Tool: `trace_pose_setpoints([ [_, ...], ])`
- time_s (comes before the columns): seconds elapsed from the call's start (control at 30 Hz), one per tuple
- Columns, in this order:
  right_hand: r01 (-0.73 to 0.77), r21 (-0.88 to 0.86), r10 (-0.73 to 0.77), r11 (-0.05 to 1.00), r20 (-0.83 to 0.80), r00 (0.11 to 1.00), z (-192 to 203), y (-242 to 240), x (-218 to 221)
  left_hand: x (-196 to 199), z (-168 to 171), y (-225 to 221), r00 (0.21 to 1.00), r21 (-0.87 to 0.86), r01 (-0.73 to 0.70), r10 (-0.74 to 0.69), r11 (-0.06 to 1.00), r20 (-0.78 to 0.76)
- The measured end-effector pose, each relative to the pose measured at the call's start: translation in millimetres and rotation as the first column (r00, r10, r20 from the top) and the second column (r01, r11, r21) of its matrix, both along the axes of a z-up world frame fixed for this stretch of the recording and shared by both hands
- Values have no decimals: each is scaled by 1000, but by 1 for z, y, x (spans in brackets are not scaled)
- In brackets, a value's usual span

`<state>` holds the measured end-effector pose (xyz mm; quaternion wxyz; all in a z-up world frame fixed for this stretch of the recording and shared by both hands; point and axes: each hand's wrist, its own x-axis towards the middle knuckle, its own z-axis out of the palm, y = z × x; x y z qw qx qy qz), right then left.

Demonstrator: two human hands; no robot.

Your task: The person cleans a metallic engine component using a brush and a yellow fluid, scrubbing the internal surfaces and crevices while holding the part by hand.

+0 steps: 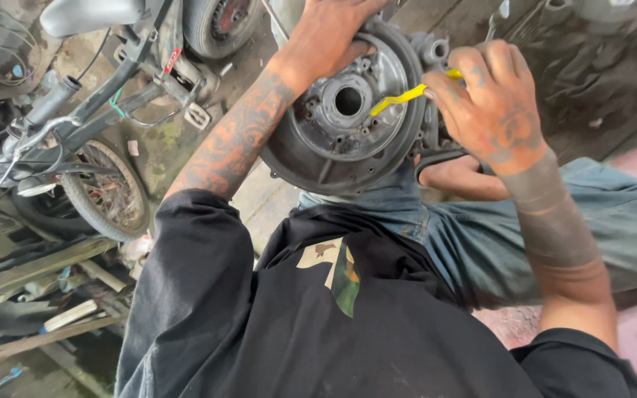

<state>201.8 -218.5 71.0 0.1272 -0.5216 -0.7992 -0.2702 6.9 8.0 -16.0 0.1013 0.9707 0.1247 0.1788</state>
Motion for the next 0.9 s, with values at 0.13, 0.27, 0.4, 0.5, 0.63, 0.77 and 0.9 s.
trace_pose_setpoints([
  [0.13,-32,-97,26,995,-68,997,1,-4,-1,0,2,-5,975,38,-93,98,995,-200],
  [0.27,23,-104,-30,994,-65,997,-2,2,-2,1,-1,-4,970,47,-95,103,994,-220],
  [0.4,77,-16,-78,997,-88,993,1,3,11,4,-7,-1,959,79,-134,149,988,-243],
  [0.5,-64,-293,-3,954,-225,974,0,3,7,5,-7,-2,957,59,-124,135,991,-256],
  [0.63,56,-158,-80,986,-151,985,-11,7,23,7,-10,1,952,64,-114,127,991,-277],
  [0.77,-37,-323,-30,946,-200,979,-11,5,11,7,-10,0,956,36,-118,123,992,-265],
  [0.9,69,-194,-93,979,-118,989,-9,12,23,6,-6,-1,955,26,-115,118,993,-271],
])
